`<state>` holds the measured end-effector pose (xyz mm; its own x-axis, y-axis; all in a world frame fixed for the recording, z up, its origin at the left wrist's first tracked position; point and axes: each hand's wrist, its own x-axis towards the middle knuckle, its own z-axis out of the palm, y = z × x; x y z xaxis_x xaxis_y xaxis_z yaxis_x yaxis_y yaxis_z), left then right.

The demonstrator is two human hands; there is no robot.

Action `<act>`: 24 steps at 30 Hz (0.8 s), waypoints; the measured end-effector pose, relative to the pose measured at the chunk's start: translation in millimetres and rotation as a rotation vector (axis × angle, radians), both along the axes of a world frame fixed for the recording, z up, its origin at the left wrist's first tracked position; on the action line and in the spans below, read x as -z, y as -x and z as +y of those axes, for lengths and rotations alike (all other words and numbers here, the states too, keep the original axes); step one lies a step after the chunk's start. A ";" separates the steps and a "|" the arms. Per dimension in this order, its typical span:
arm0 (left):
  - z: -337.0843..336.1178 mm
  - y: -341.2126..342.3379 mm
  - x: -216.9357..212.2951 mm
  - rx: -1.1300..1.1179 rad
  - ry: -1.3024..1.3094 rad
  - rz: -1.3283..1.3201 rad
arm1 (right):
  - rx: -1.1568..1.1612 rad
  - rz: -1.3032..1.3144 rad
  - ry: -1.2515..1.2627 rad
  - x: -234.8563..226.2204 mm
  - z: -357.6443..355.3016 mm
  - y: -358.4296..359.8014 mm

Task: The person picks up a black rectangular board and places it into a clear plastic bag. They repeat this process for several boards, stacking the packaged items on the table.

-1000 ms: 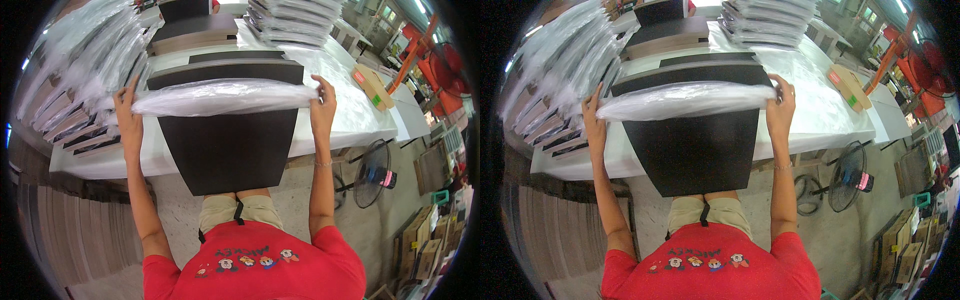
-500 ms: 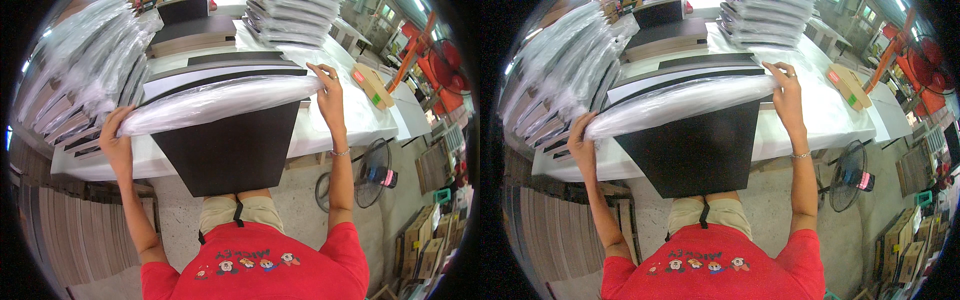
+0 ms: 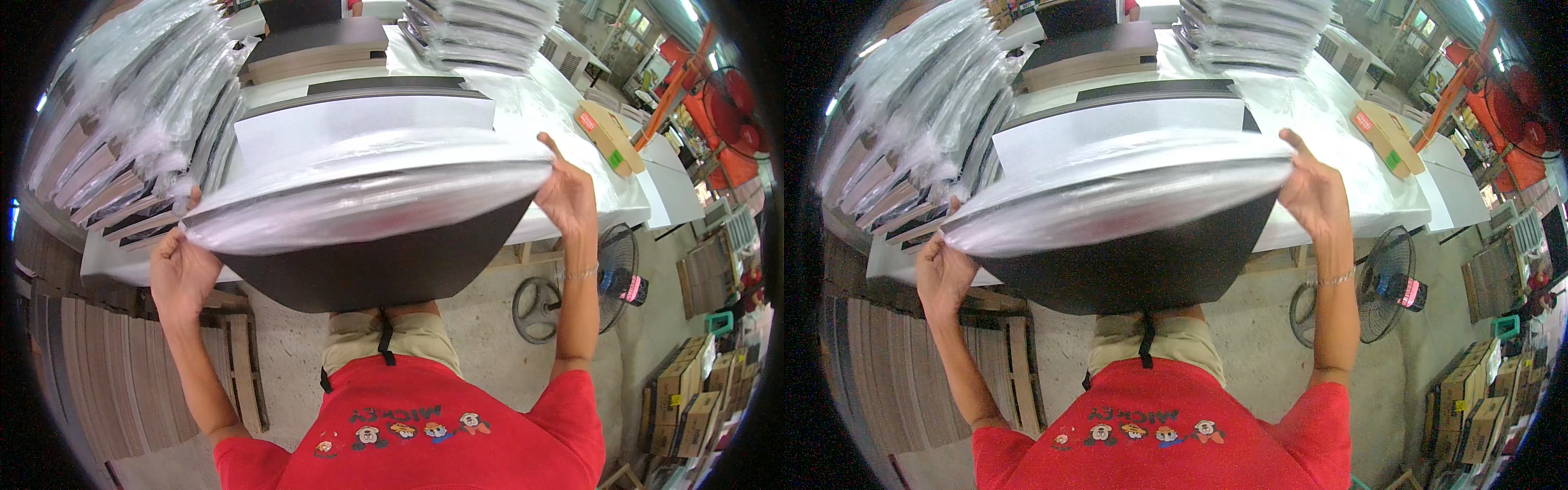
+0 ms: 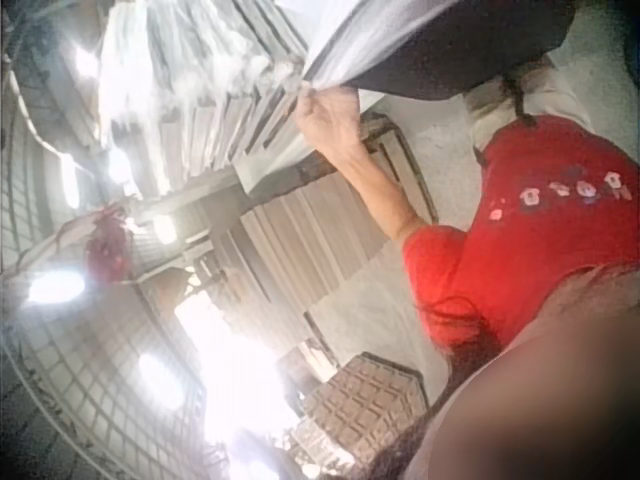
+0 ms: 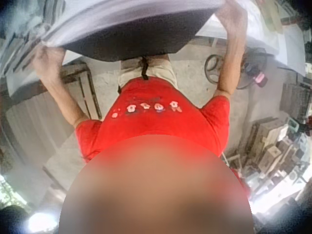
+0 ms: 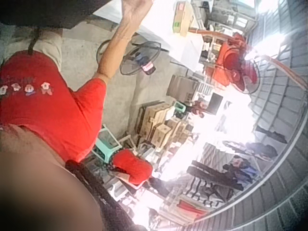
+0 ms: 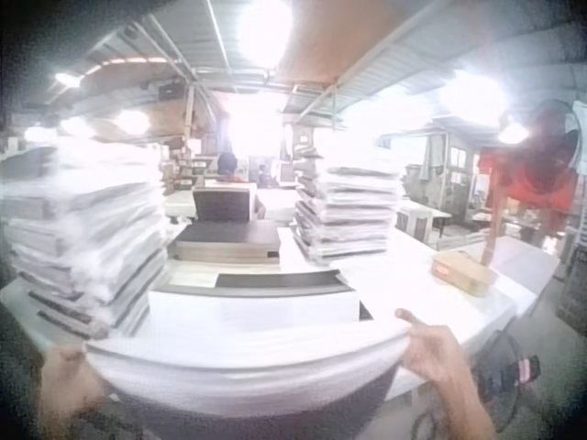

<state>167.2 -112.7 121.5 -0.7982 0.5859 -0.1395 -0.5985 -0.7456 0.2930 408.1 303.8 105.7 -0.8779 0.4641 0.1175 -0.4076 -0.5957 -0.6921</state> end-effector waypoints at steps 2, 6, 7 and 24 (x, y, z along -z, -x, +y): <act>-17.0 -7.1 13.2 0.081 0.083 0.105 | -0.011 0.011 0.049 7.8 -18.9 -20.7; -66.2 -45.6 32.4 0.289 -0.081 0.206 | 0.257 0.004 -0.141 35.0 -65.3 -87.1; -77.5 -57.1 34.0 0.341 -0.116 0.226 | 0.531 -0.142 -0.425 39.5 -81.2 -103.2; -86.6 -92.2 189.5 0.370 1.233 0.824 | -0.362 -0.836 -0.300 254.8 -73.7 -138.3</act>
<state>259.4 -199.3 -67.9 -0.7347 0.6186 -0.2785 -0.0556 0.3543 0.9335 546.5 230.1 -149.1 -0.8161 0.2009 -0.5418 0.4608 -0.3395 -0.8200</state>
